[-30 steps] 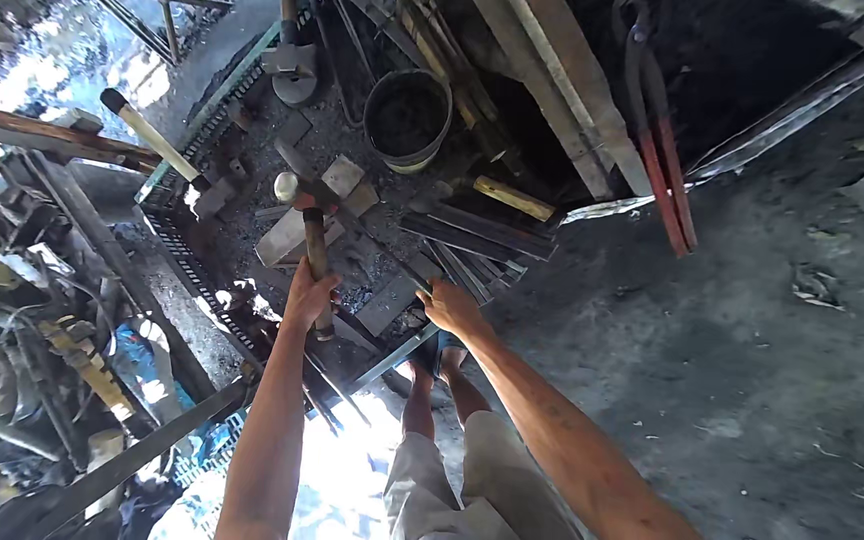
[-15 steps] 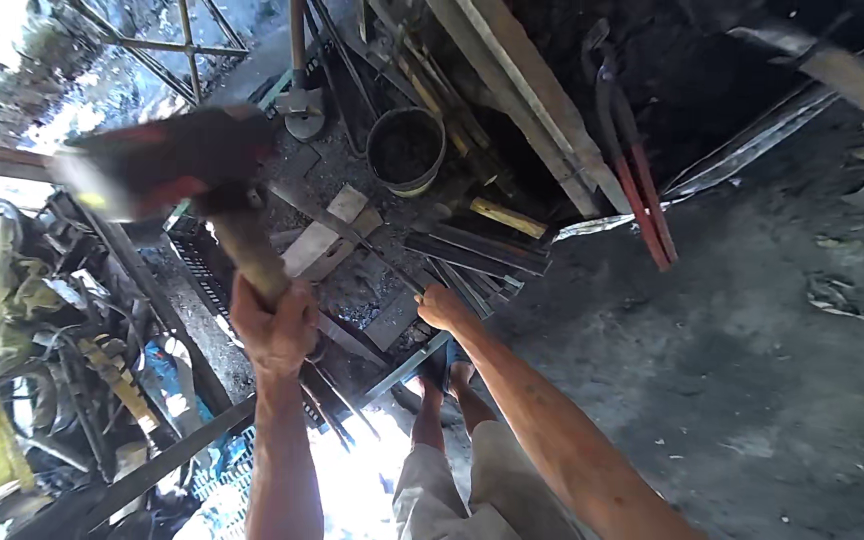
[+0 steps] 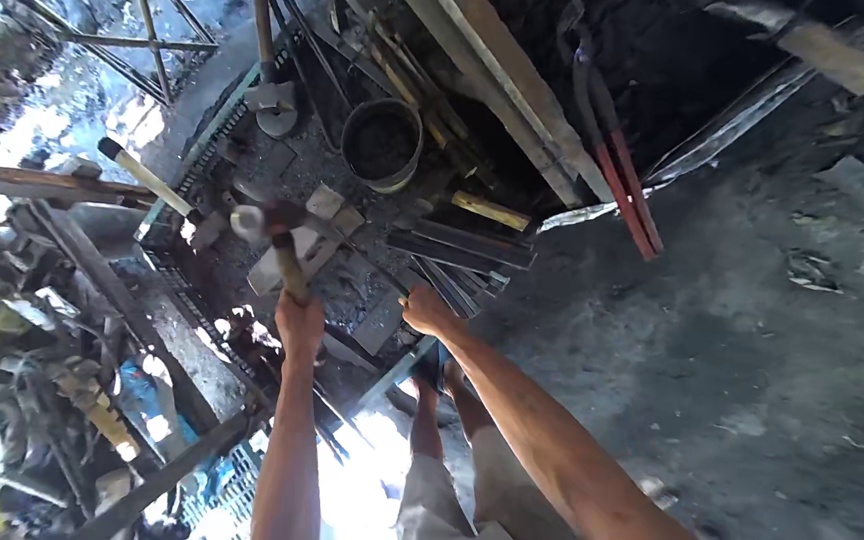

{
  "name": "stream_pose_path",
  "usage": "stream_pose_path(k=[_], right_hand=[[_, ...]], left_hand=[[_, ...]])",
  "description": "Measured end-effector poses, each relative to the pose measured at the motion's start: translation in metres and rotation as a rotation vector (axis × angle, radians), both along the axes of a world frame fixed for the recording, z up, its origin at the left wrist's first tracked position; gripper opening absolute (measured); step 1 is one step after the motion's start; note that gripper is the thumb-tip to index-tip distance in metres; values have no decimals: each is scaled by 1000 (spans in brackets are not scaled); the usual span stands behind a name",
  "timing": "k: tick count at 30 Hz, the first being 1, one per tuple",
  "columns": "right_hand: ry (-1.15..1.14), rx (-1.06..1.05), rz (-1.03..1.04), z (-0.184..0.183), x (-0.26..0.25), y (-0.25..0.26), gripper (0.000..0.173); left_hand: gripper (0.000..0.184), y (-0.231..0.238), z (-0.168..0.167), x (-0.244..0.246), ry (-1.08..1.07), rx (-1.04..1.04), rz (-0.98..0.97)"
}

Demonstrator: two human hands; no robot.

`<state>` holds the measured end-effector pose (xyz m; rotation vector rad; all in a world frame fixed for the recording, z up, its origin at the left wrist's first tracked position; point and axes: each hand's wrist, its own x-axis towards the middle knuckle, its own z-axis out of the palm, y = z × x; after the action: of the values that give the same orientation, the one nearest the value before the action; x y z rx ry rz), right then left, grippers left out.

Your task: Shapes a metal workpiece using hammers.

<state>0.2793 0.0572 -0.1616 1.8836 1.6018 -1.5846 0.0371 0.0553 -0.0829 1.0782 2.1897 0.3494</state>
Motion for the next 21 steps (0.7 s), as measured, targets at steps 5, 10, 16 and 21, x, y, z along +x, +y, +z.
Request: stream_pose_path(k=[5, 10, 16, 21], right_hand=[[8, 37, -17, 3, 3, 6, 37], [-6, -6, 15, 16, 1, 4, 38], [-10, -34, 3, 7, -1, 6, 40], [31, -28, 9, 7, 6, 6, 36]], left_hand=[[34, 24, 131, -4, -267, 655, 7], [24, 53, 260, -9, -389, 1109, -246], [11, 65, 183, 6, -236, 1219, -288], [36, 11, -12, 10, -35, -50, -24]])
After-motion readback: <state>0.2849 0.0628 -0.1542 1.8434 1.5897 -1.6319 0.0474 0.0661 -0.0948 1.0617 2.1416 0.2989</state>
